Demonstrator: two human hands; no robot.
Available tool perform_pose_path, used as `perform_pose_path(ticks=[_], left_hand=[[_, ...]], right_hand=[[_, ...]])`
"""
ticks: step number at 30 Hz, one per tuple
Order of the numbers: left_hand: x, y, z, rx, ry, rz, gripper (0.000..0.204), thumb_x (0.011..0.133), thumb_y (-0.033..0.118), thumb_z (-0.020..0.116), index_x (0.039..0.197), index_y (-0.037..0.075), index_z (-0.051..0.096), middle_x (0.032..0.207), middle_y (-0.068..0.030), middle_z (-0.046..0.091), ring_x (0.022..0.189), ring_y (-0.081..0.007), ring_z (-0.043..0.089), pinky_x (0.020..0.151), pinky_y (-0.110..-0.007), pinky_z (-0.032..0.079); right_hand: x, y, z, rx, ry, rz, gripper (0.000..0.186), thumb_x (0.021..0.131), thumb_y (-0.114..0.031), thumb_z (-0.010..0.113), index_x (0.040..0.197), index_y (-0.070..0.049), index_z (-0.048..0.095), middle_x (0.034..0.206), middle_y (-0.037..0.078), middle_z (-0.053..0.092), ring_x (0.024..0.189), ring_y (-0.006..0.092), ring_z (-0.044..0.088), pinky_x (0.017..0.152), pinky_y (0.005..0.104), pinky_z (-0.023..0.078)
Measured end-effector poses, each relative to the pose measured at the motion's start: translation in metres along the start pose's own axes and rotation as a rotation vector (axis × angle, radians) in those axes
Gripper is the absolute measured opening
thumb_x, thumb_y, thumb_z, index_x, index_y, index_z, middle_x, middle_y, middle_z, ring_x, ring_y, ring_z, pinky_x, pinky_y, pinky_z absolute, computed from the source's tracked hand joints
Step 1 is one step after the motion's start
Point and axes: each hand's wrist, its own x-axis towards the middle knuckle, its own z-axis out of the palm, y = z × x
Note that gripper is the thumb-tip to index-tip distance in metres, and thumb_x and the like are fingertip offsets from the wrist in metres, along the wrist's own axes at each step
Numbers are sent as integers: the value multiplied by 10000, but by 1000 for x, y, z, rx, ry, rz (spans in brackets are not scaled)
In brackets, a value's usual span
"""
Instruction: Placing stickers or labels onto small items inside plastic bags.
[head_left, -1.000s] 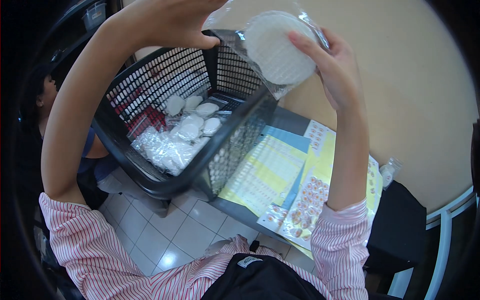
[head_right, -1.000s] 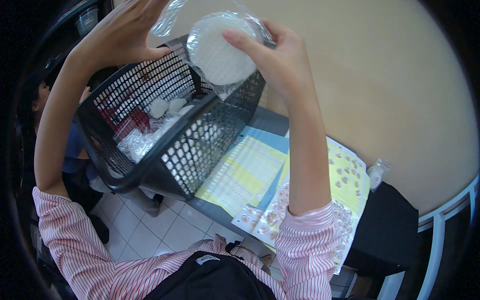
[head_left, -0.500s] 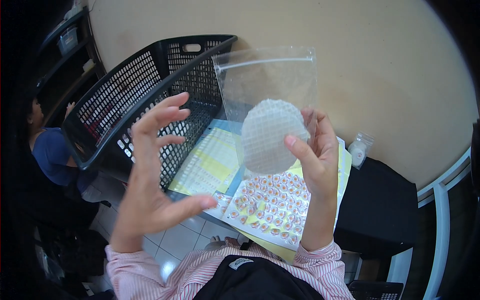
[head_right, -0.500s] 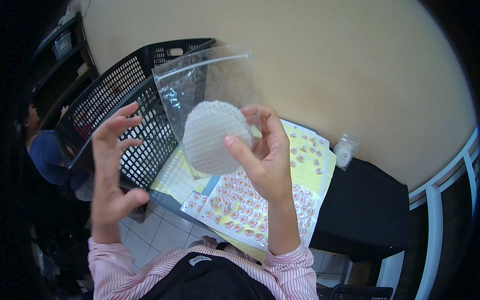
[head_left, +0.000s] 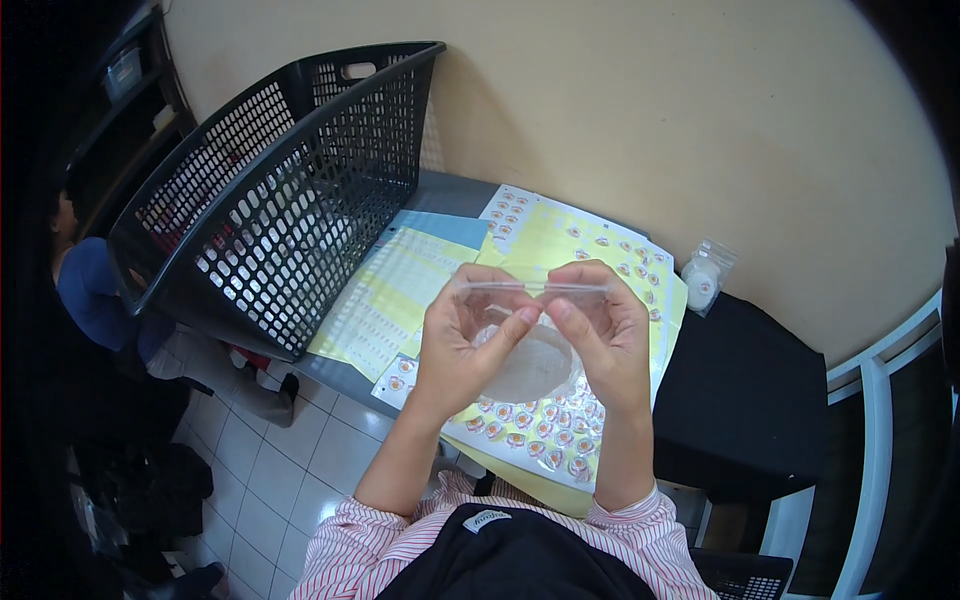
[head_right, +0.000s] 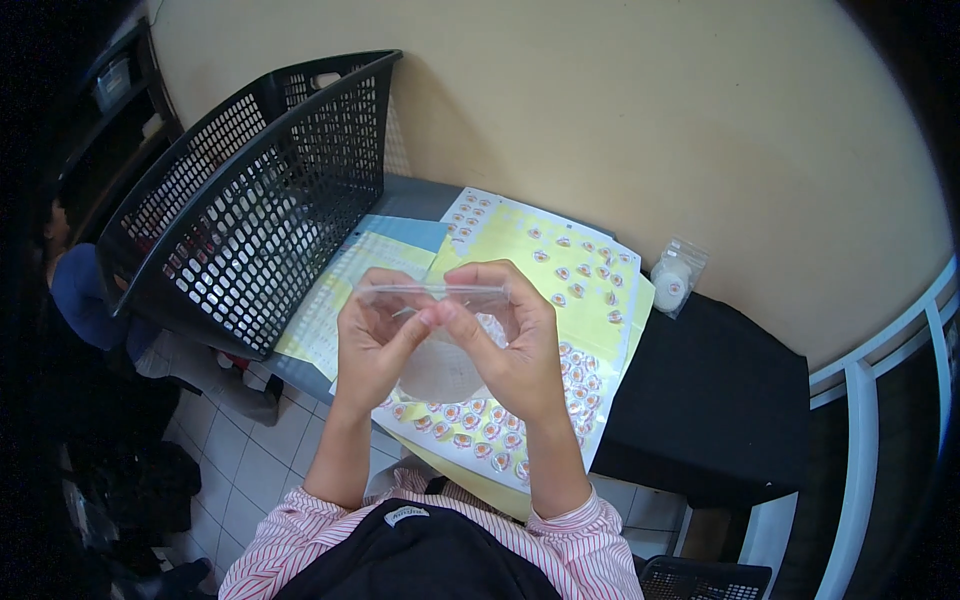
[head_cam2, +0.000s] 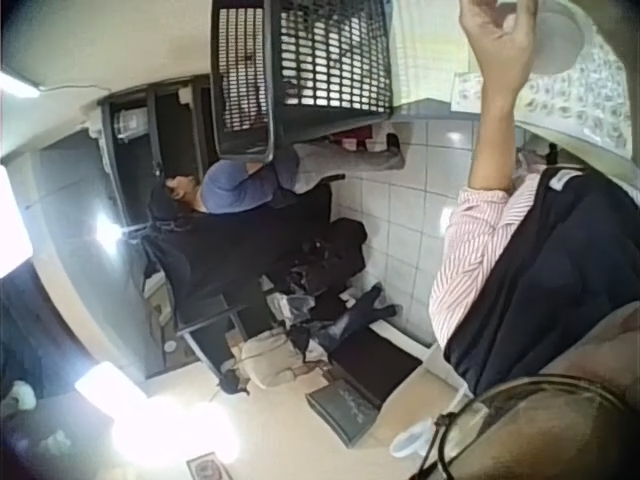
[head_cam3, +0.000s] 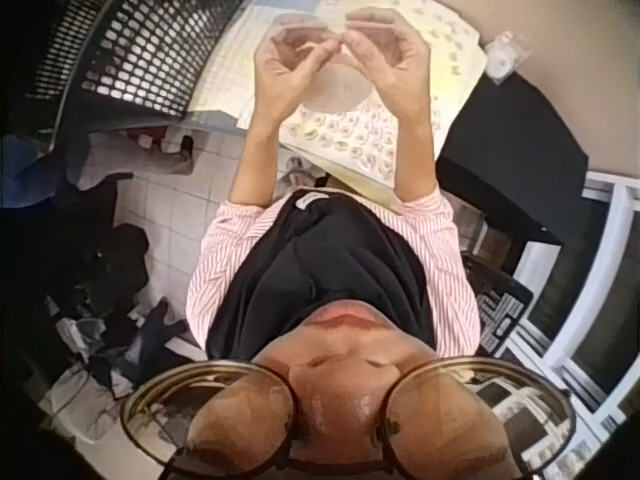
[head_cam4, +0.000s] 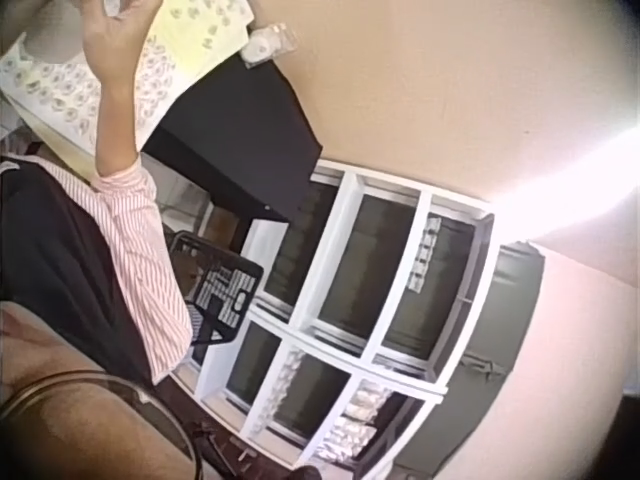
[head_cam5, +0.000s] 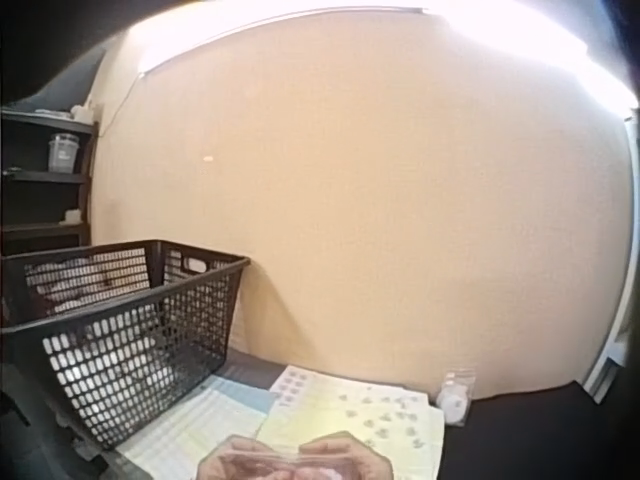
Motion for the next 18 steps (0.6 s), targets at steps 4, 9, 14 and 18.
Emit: perform_pose_path(ticks=[4, 9, 14, 18], left_hand=[[-5, -1, 1, 41, 22, 19, 219, 735, -22, 593, 925, -2, 485, 859, -63, 546, 821, -113, 544, 733, -244, 443], [3, 3, -14, -8, 51, -9, 235, 727, -17, 599, 933, 5, 489, 867, -73, 555, 803, -110, 545, 740, -250, 445], [10, 5, -26, 91, 29, 84, 296, 713, -15, 604, 977, 8, 472, 803, -61, 569, 759, -98, 547, 687, -226, 438], [15, 6, -39, 55, 35, 78, 333, 709, -22, 599, 1005, 8, 450, 773, -56, 572, 750, -93, 544, 668, -215, 427]], right_hand=[[-2, 9, 5, 67, 81, 38, 87, 770, -30, 577, 838, 19, 552, 805, 61, 544, 756, 116, 548, 701, 233, 434], [-2, 14, 14, 46, 72, 71, 84, 762, -25, 582, 826, 22, 555, 795, 61, 542, 712, 111, 536, 667, 231, 439], [4, 21, 25, -16, 91, 27, 71, 733, -13, 604, 792, 14, 573, 779, 66, 553, 685, 107, 529, 638, 226, 433], [9, 24, 40, -130, 118, -36, 68, 708, -11, 624, 763, 3, 586, 740, 66, 567, 680, 104, 527, 615, 220, 418]])
